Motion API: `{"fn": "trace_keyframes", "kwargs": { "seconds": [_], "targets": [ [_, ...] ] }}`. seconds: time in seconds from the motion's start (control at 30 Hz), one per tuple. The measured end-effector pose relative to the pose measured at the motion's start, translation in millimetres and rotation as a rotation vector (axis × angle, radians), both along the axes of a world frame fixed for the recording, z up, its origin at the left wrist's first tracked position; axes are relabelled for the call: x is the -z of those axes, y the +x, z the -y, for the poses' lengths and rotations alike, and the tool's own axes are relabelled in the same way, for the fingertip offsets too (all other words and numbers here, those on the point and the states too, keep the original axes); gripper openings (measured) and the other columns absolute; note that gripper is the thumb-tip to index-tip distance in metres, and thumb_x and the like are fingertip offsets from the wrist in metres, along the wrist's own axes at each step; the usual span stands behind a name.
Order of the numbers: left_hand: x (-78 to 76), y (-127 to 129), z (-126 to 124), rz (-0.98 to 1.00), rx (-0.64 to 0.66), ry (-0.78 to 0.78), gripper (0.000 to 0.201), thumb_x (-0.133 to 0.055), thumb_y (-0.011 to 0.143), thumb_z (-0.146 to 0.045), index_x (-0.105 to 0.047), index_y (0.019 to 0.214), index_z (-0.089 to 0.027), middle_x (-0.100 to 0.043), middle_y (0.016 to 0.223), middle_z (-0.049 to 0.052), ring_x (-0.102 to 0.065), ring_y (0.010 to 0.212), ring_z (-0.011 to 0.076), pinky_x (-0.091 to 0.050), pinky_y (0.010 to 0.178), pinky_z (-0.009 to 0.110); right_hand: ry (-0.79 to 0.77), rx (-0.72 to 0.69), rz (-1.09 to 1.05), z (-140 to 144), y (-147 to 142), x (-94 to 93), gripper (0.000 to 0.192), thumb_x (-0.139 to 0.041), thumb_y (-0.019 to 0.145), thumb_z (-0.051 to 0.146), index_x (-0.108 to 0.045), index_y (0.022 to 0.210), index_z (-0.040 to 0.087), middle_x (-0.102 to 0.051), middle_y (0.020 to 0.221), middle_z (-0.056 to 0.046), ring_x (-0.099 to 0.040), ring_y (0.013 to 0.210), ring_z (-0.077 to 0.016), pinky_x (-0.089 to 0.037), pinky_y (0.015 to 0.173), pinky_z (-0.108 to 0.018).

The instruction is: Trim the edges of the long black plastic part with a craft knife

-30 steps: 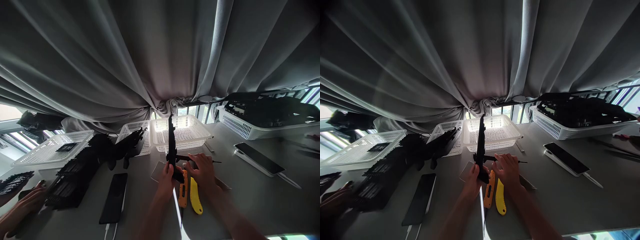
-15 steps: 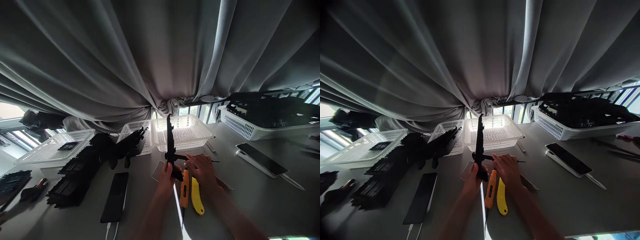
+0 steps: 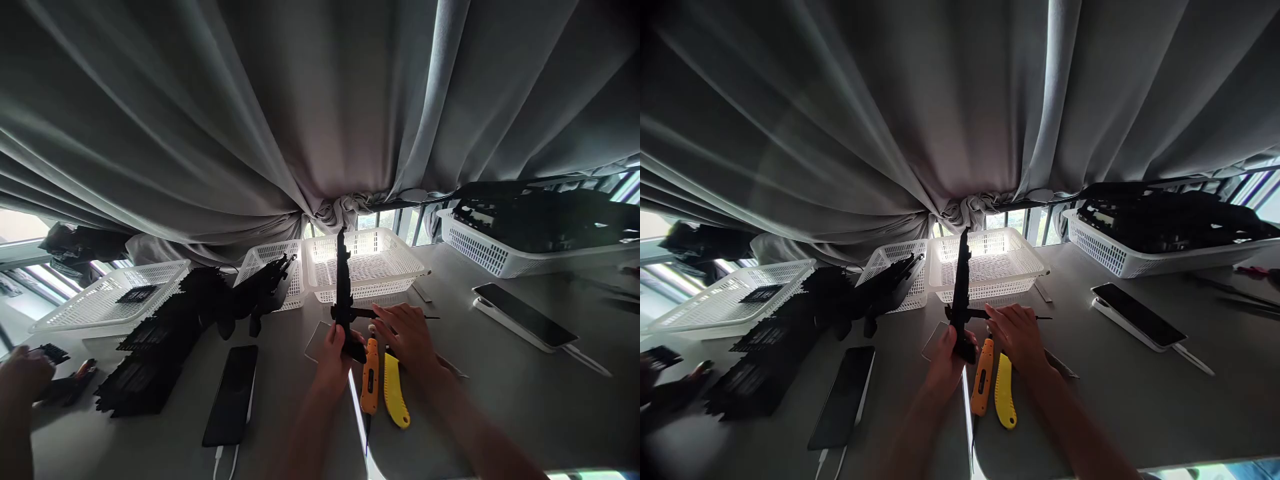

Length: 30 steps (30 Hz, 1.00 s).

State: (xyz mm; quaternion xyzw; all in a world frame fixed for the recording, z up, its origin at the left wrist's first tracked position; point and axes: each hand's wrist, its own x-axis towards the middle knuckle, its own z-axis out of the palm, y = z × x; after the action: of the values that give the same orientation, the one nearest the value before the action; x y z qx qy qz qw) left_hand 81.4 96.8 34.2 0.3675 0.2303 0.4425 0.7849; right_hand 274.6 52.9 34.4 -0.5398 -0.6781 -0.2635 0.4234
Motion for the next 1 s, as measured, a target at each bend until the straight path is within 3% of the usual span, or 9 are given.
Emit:
{"fn": "trace_keyframes", "kwargs": {
  "seconds": [1.0],
  "targets": [
    [0.4,1.8,2.7,-0.015,0.024,0.002,0.056,-0.085,0.084,-0.070,-0.072,0.091,-0.016,-0.075,0.085,0.008,-0.073,0.079,0.0231,-0.057,0.075,0.036,-0.188,-0.007,-0.081,-13.9,18.0,12.4,0.036,-0.055,0.112,0.044,-0.071,0.141,0.030,-0.078,0.096,-0.003,-0.069,0.091,-0.0231,-0.048,0.081,-0.040]
  ]
}}
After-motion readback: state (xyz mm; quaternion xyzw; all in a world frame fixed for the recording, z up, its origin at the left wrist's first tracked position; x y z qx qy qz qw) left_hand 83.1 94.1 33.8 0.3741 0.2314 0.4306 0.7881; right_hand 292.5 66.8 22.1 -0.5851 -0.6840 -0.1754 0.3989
